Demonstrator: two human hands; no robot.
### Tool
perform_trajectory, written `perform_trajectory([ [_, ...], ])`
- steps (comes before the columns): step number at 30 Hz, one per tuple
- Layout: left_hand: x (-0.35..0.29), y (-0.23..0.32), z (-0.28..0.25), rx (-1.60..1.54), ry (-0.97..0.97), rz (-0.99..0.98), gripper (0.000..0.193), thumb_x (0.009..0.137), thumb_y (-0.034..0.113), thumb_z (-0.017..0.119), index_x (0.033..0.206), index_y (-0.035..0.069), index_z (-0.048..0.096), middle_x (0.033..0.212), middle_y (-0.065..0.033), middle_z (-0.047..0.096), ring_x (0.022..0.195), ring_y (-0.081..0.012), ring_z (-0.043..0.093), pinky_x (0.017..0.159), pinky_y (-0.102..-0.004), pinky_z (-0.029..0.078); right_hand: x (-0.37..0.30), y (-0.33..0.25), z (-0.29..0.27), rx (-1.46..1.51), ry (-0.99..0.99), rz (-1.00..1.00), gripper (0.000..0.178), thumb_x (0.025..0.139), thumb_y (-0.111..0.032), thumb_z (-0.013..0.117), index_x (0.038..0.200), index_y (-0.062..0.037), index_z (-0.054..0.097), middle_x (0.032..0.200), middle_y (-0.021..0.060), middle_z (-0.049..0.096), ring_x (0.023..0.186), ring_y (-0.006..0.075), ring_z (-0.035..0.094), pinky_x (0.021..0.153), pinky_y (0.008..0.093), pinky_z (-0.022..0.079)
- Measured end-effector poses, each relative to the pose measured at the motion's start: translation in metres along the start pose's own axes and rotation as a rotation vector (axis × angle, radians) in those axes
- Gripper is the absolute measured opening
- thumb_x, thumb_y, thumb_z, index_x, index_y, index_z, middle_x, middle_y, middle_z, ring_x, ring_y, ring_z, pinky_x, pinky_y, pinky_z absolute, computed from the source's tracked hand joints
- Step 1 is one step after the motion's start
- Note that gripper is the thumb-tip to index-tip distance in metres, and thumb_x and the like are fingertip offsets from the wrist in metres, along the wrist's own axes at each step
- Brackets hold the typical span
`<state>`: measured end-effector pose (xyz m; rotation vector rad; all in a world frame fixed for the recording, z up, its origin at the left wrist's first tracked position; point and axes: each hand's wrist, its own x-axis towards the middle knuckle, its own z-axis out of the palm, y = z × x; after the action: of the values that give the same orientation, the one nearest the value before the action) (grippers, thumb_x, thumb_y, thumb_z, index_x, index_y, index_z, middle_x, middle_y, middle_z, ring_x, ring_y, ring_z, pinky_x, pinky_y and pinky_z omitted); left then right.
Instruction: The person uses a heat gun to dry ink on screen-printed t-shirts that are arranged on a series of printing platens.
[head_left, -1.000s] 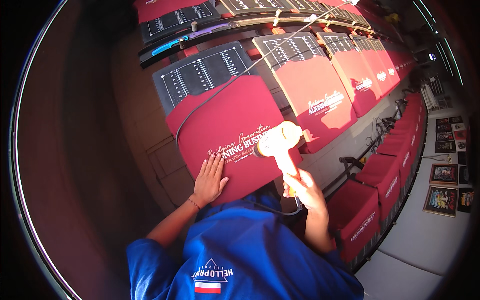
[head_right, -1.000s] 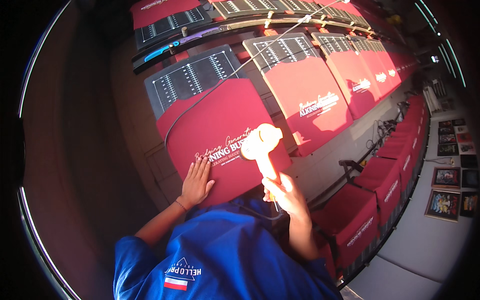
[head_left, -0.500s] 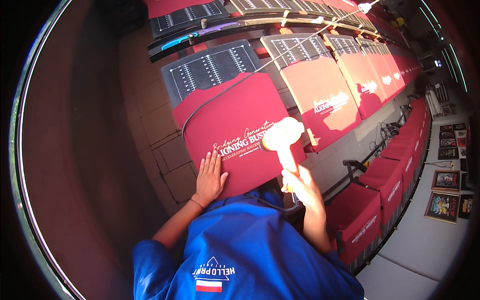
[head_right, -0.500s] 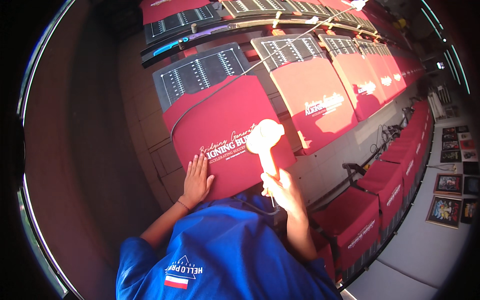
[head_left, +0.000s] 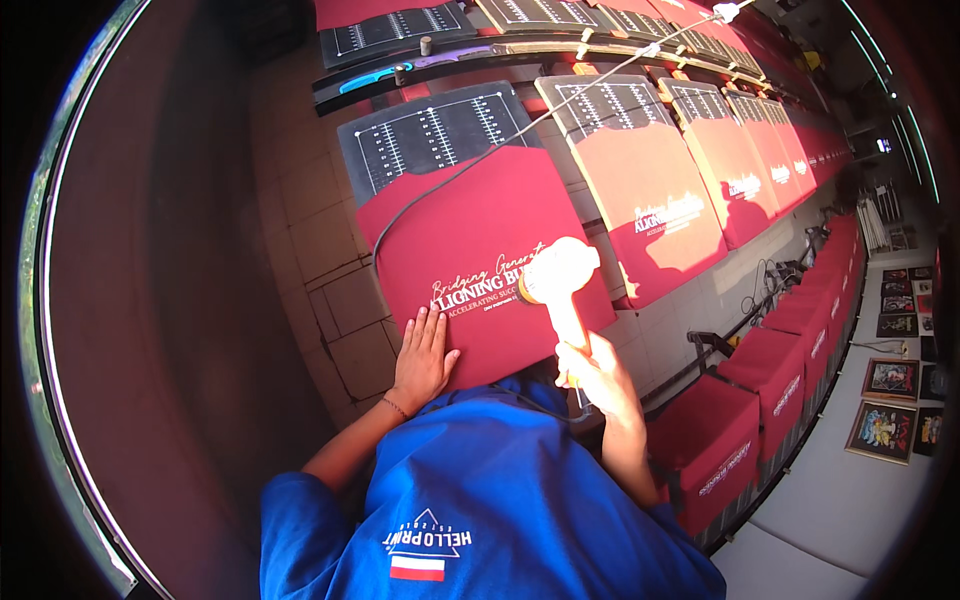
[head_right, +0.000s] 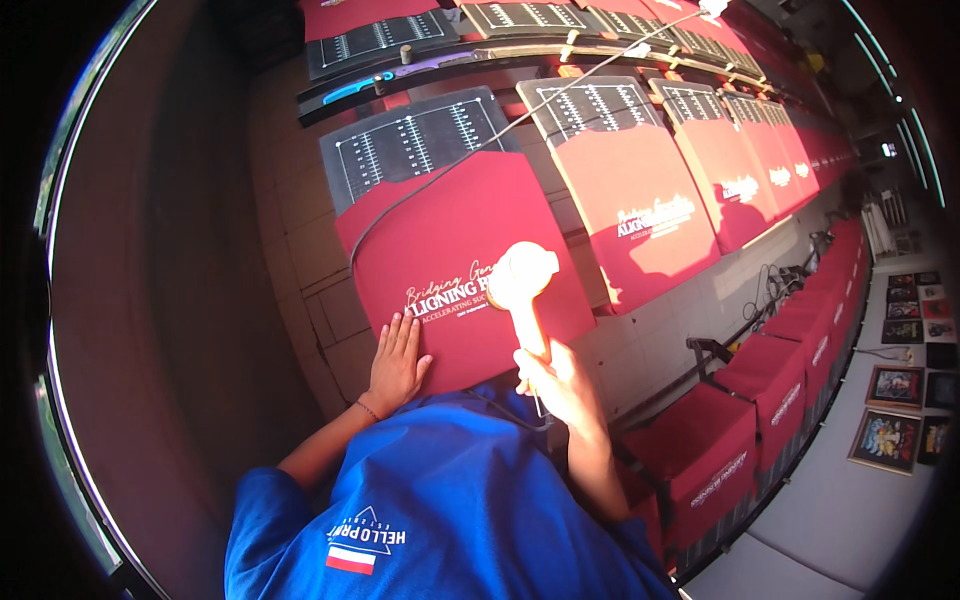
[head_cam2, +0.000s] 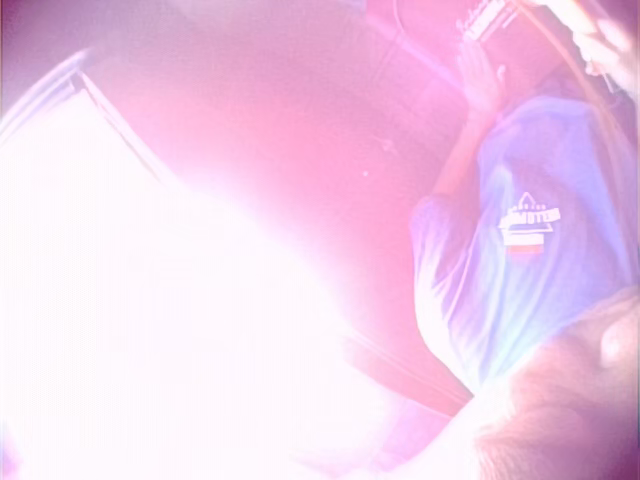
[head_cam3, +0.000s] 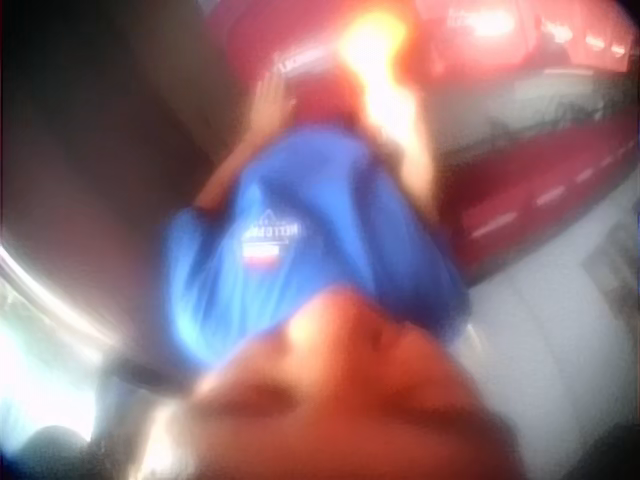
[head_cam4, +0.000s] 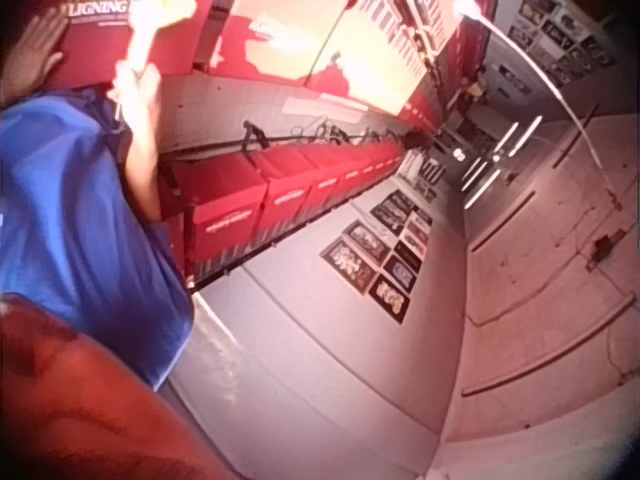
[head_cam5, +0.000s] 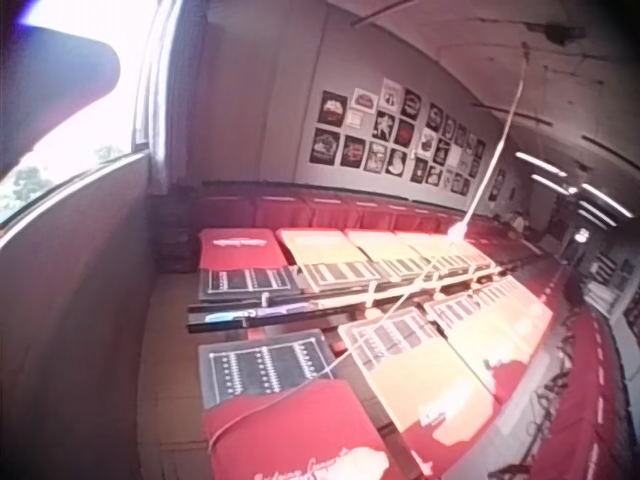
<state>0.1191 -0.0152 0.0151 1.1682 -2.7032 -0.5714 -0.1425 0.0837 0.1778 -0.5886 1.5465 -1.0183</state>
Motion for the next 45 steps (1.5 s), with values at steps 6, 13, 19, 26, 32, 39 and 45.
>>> perform_trajectory([
  [6,0.013,-0.008,-0.005,0.005,0.109,-0.105,0.064,0.099,0.037,0.047,0.144,-0.007,0.035,0.154,-0.0235,0.031,0.144,-0.0379,0.026,0.119,-0.0488,0.02,-0.002,-0.013,0.002,0.028,0.001,0.064,0.014,0.095,-0.016,0.062,0.097,-0.0038,0.057,0.072,0.0011,0.058,0.06,0.0094,0.06,0.056,0.0248,0.051],
  [13,-0.001,0.004,-0.01,-0.033,0.018,-0.012,0.062,0.098,0.037,0.049,0.143,-0.005,0.04,0.153,-0.0231,0.033,0.143,-0.038,0.028,0.118,-0.0491,0.022,-0.003,-0.017,0.006,0.076,-0.054,0.103,0.013,0.095,-0.015,0.062,0.098,-0.0031,0.057,0.073,0.001,0.058,0.06,0.0092,0.061,0.056,0.0249,0.051],
  [19,0.026,-0.007,-0.036,-0.185,0.182,0.071,0.037,0.095,0.027,0.058,0.118,-0.001,0.061,0.122,-0.0177,0.062,0.118,-0.0343,0.056,0.104,-0.0451,0.041,-0.004,-0.01,0.008,0.03,-0.086,0.066,0.021,0.096,-0.017,0.06,0.109,-0.0012,0.06,0.076,0.0007,0.06,0.063,0.0092,0.061,0.058,0.0257,0.053],
  [26,0.166,-0.067,-0.069,-0.029,0.538,-0.152,0.021,0.09,0.016,0.061,0.105,0.001,0.062,0.097,-0.0157,0.063,0.093,-0.0347,0.059,0.081,-0.0443,0.048,-0.005,-0.017,0.019,0.008,-0.091,0.088,0.021,0.095,-0.018,0.062,0.109,-0.0024,0.06,0.076,0.0001,0.06,0.062,0.009,0.061,0.058,0.025,0.052],
  [32,0.208,-0.087,-0.049,0.124,0.286,-0.19,0.021,0.092,0.023,0.06,0.101,0.004,0.061,0.097,-0.0137,0.066,0.096,-0.033,0.061,0.082,-0.0438,0.049,-0.007,-0.007,0.026,-0.015,-0.096,0.105,0.018,0.095,-0.019,0.063,0.102,-0.0032,0.058,0.077,0.0004,0.06,0.063,0.0084,0.061,0.058,0.0249,0.053],
  [39,0.175,-0.088,-0.064,-0.174,0.346,-0.22,0.017,0.096,0.022,0.053,0.095,0.004,0.054,0.086,-0.0212,0.065,0.085,-0.0441,0.062,0.071,-0.0532,0.048,-0.007,0.0,0.032,-0.063,-0.12,0.08,0.026,0.094,-0.023,0.065,0.096,0.0005,0.056,0.076,0.0038,0.061,0.061,0.0117,0.063,0.058,0.0279,0.054],
  [45,0.101,-0.106,-0.059,-0.319,0.357,-0.305,0.018,0.099,0.017,0.05,0.09,0.001,0.052,0.079,-0.0267,0.06,0.079,-0.0499,0.057,0.064,-0.056,0.041,-0.017,-0.014,0.03,-0.162,-0.111,0.014,0.03,0.093,-0.028,0.064,0.093,0.0007,0.055,0.07,0.0047,0.059,0.06,0.0136,0.064,0.054,0.0304,0.052],
])
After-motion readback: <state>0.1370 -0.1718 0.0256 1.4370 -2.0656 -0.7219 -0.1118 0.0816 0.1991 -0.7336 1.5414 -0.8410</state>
